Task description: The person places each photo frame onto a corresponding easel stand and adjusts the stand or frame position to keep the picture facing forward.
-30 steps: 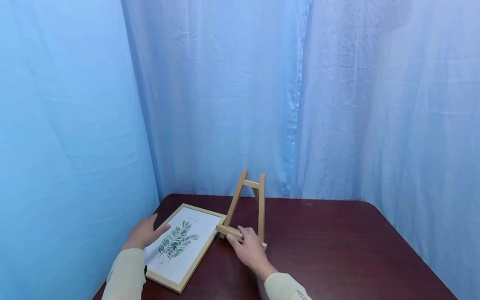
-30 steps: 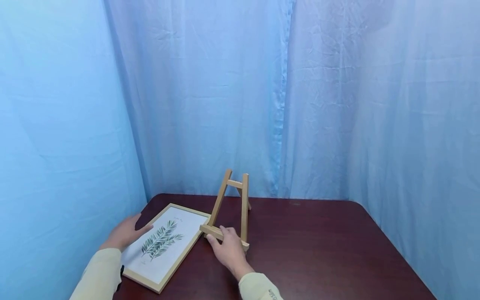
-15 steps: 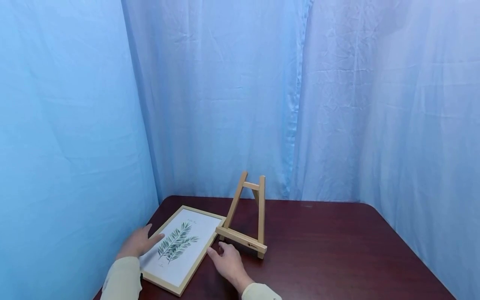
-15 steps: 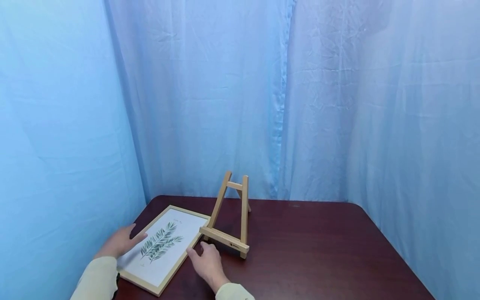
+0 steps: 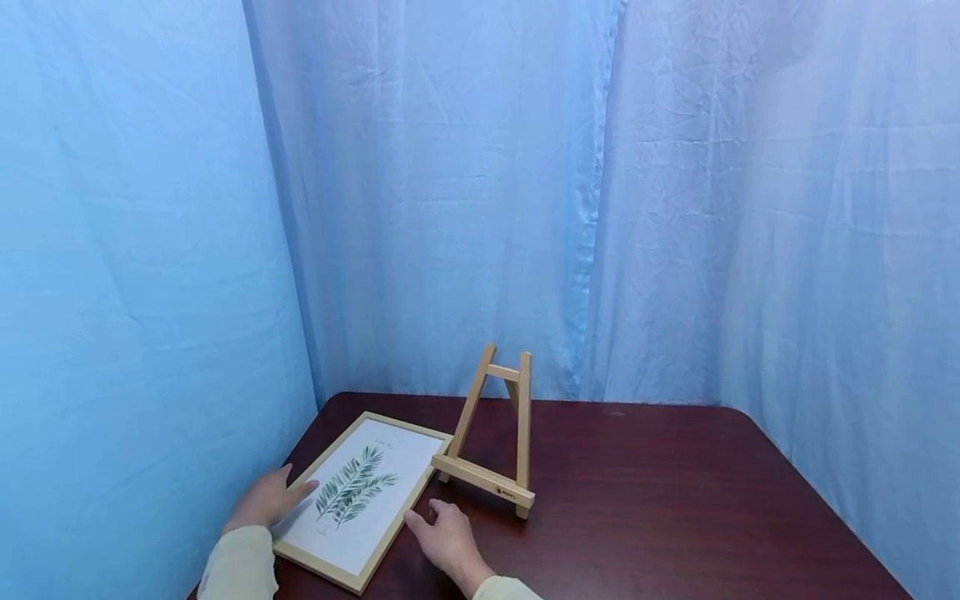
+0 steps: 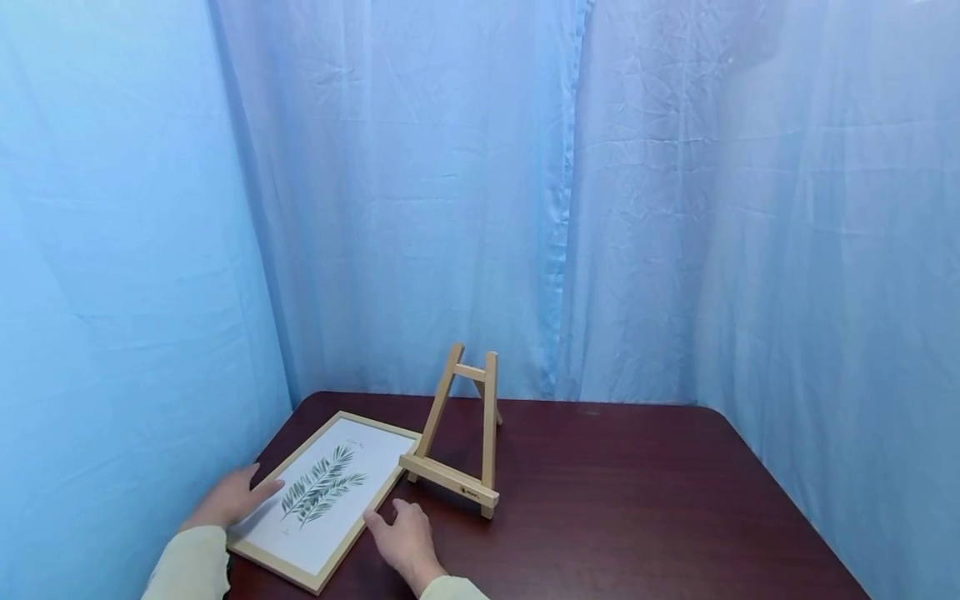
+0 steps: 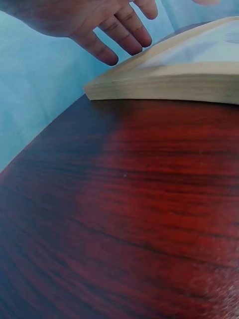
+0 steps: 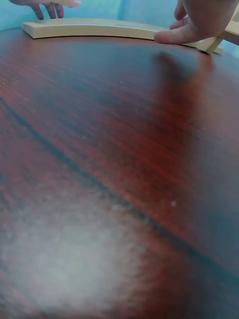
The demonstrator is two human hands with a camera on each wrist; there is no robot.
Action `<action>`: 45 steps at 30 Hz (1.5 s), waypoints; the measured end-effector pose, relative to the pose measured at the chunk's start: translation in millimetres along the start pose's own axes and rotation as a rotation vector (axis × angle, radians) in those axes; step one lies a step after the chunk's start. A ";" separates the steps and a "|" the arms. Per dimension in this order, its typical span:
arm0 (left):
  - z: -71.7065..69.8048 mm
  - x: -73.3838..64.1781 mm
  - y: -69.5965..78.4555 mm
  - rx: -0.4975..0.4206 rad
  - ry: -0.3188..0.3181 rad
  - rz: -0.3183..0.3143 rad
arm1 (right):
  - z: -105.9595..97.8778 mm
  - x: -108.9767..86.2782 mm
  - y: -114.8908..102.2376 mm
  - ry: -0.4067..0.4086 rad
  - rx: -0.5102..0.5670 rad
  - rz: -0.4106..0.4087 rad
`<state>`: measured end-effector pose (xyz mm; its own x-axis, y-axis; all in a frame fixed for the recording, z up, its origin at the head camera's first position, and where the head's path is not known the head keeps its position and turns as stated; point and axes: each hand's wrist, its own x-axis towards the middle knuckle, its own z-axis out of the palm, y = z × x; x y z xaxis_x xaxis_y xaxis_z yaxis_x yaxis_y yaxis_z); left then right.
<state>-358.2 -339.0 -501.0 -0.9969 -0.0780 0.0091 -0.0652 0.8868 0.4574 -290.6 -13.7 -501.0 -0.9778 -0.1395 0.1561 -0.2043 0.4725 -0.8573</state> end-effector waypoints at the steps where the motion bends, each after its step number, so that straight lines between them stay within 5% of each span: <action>1: -0.4 -0.9 -0.1 -0.005 -0.004 -0.006 | 0.6 0.4 0.6 0.001 0.003 0.002; 20: -1.6 -5.1 0.2 0.036 -0.025 -0.033 | 10.5 2.4 4.2 0.030 -0.005 0.041; 37: -4.0 -14.6 -10.2 -0.015 -0.053 -0.021 | 22.1 8.9 11.4 0.041 -0.016 0.063; 45: -2.0 -13.3 -16.2 -0.059 -0.075 -0.010 | 27.6 11.4 13.6 0.029 -0.105 0.045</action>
<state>-343.8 -353.2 -506.7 -0.9968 -0.0510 -0.0611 -0.0751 0.8578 0.5085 -303.2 -32.9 -524.4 -0.9868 -0.0916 0.1337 -0.1620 0.5669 -0.8077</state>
